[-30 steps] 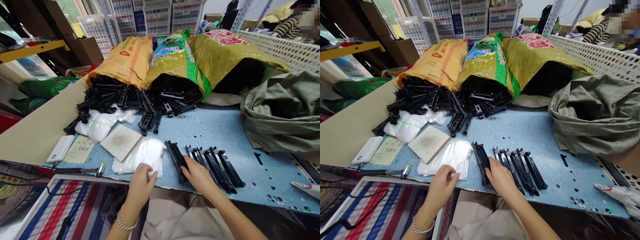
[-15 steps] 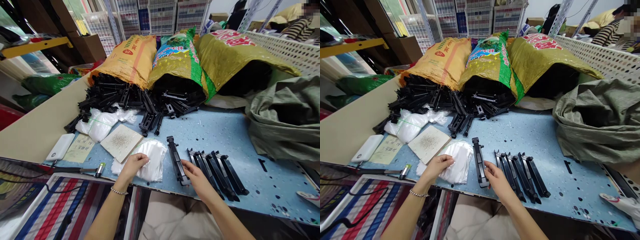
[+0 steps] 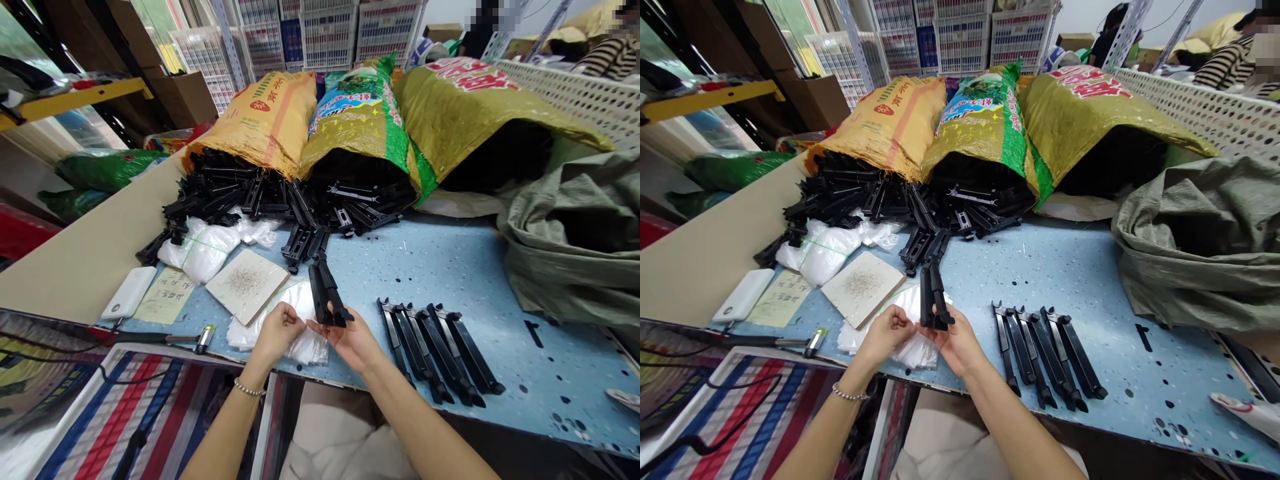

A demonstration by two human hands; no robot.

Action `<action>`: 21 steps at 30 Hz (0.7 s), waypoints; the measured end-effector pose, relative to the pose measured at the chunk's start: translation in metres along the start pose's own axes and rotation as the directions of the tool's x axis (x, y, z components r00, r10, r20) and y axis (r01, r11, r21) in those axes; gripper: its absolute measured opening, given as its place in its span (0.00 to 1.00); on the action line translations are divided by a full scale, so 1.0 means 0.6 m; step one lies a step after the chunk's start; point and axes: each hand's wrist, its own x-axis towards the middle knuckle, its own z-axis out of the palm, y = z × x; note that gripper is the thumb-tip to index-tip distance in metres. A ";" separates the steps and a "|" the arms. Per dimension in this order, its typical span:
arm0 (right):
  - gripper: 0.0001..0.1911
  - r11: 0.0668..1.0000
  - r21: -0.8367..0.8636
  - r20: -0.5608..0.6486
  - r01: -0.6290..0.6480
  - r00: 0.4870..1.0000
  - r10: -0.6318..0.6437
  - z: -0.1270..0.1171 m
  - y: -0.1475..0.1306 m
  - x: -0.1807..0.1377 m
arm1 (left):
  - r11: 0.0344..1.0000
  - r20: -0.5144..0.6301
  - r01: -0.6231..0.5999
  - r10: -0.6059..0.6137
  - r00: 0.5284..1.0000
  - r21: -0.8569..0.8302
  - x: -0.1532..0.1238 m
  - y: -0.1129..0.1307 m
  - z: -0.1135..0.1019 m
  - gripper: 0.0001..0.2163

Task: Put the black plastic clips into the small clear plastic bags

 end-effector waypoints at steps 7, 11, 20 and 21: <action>0.15 0.993 -0.115 -0.079 0.017 0.997 -0.026 -0.007 0.002 0.007 | 0.996 0.002 -0.005 0.005 1.000 -0.085 -0.012 0.004 0.000 0.15; 0.13 0.997 -0.058 -0.011 0.044 0.999 -0.045 0.001 0.009 0.009 | 0.995 -0.004 -0.020 0.019 1.000 -0.096 -0.013 0.004 -0.001 0.15; 0.14 0.998 -0.052 -0.041 0.021 0.999 -0.023 -0.002 0.016 0.006 | 0.992 -0.068 -0.124 0.125 0.990 0.017 -0.018 0.005 -0.009 0.10; 0.14 0.999 -0.053 -0.037 0.009 0.999 -0.011 -0.002 0.017 0.006 | 0.990 -0.070 -0.140 0.142 0.987 0.033 -0.024 0.011 -0.011 0.08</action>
